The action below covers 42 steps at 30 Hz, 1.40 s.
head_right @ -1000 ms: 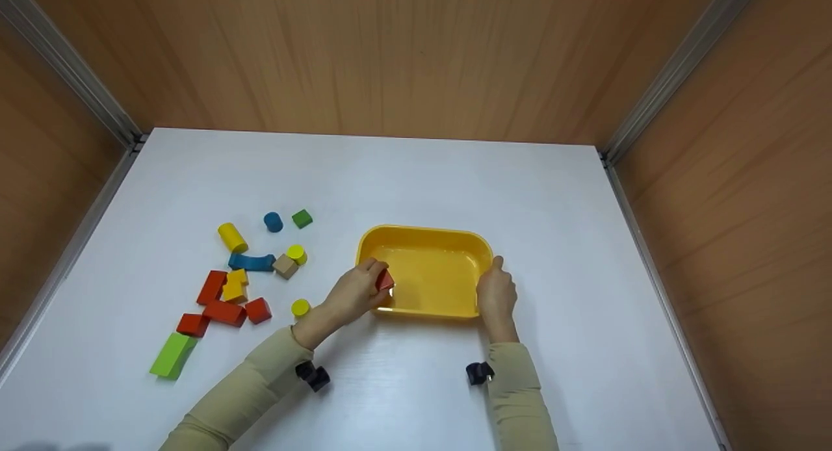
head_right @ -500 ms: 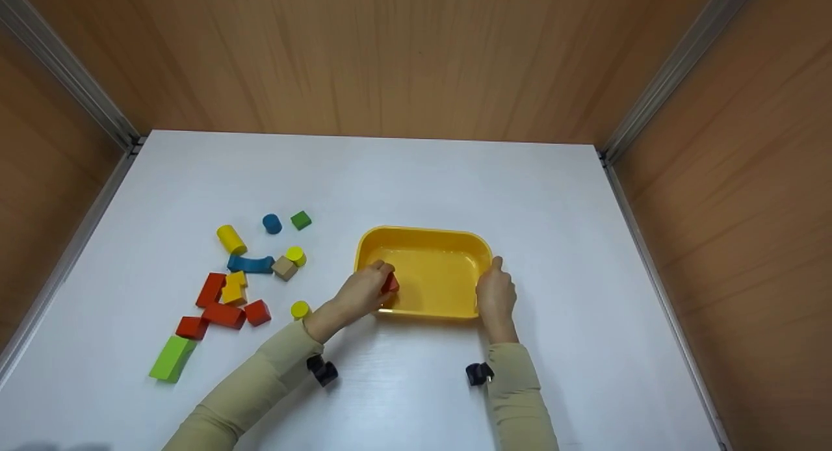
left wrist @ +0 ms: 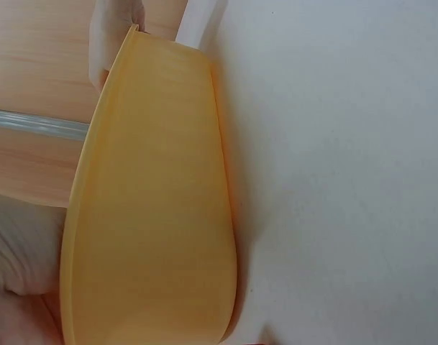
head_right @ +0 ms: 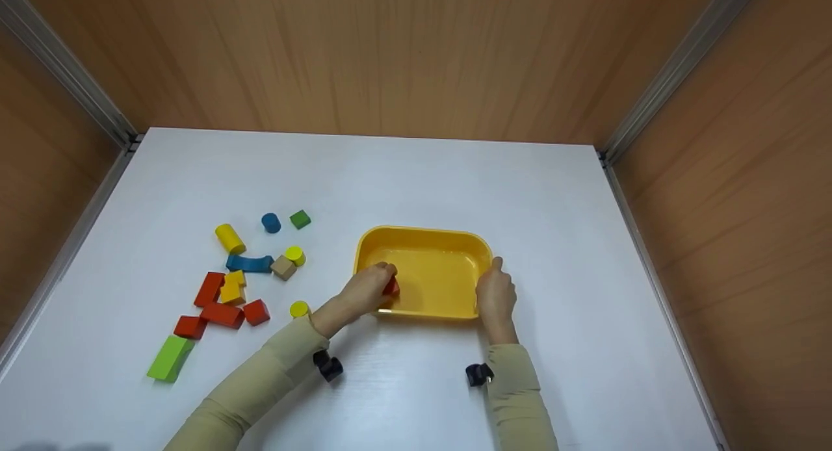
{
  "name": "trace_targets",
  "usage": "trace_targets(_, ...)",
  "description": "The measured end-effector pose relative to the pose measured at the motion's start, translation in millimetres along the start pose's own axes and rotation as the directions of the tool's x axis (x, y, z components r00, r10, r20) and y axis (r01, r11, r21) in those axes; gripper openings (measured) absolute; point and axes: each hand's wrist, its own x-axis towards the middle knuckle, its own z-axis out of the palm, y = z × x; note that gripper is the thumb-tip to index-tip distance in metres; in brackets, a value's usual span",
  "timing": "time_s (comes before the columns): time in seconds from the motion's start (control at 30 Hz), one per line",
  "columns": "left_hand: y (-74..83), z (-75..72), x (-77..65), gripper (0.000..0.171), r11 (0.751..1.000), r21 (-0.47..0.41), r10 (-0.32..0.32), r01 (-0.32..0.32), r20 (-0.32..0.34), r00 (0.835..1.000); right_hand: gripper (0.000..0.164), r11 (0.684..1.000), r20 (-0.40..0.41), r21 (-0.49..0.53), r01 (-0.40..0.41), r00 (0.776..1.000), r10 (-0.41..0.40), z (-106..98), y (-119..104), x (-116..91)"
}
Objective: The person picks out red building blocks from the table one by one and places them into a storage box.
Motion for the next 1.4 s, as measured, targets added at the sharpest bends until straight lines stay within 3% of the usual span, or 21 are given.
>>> trace_targets(0.3,-0.7,-1.1,4.4,0.007,1.0,-0.006,-0.016,0.016,0.053,0.998,0.019,1.0,0.006,-0.005,-0.017,1.0,0.017,0.6,-0.8,1.8)
trace_targets(0.57,-1.3,1.9,5.1,0.006,1.0,0.014,-0.006,0.005,0.041,0.999,0.019,1.0,0.016,-0.008,-0.02,1.0,0.02,0.8,-0.7,2.3)
trace_targets(0.87,0.6,-1.4,4.5,0.007,0.998,0.028,-0.05,0.048,0.086,0.995,0.02,1.0,0.024,-0.006,-0.018,1.0,0.018,0.7,-1.4,2.1)
trace_targets(1.13,3.4,-6.9,-2.6,0.022,0.993,0.122,-0.005,0.001,0.031,1.0,0.017,0.999,-0.012,0.015,0.033,0.999,-0.033,1.3,0.1,-1.2)
trace_targets(1.4,5.9,-14.0,-10.9,0.019,1.0,0.029,0.004,-0.002,-0.088,0.996,0.021,1.0,-0.008,0.019,0.016,1.0,-0.016,0.9,0.5,-0.7)
